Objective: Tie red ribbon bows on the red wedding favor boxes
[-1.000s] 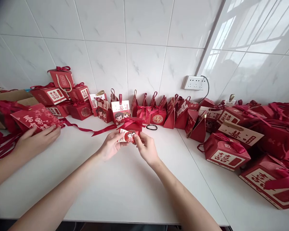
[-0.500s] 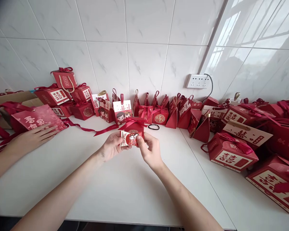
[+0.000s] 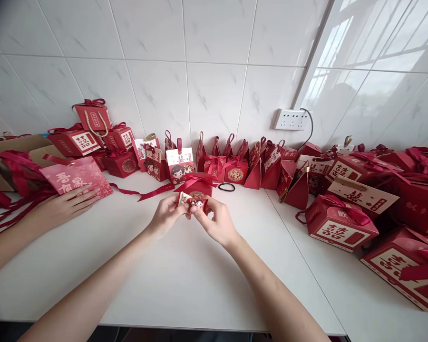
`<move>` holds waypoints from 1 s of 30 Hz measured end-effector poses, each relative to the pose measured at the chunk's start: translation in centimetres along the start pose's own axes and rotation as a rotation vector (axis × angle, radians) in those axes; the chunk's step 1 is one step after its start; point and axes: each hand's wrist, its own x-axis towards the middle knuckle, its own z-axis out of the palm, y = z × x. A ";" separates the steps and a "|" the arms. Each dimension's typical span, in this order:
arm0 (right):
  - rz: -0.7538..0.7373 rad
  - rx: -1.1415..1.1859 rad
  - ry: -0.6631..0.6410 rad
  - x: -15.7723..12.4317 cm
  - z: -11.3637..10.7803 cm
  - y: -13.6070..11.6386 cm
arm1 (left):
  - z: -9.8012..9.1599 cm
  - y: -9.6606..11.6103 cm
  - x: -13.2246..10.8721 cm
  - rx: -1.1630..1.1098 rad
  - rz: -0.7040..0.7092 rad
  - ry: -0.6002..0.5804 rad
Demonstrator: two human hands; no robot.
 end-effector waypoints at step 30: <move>0.168 0.615 0.003 -0.6 0.8 -2.0 | 0.3 1.5 -1.3 -0.287 -0.105 -0.294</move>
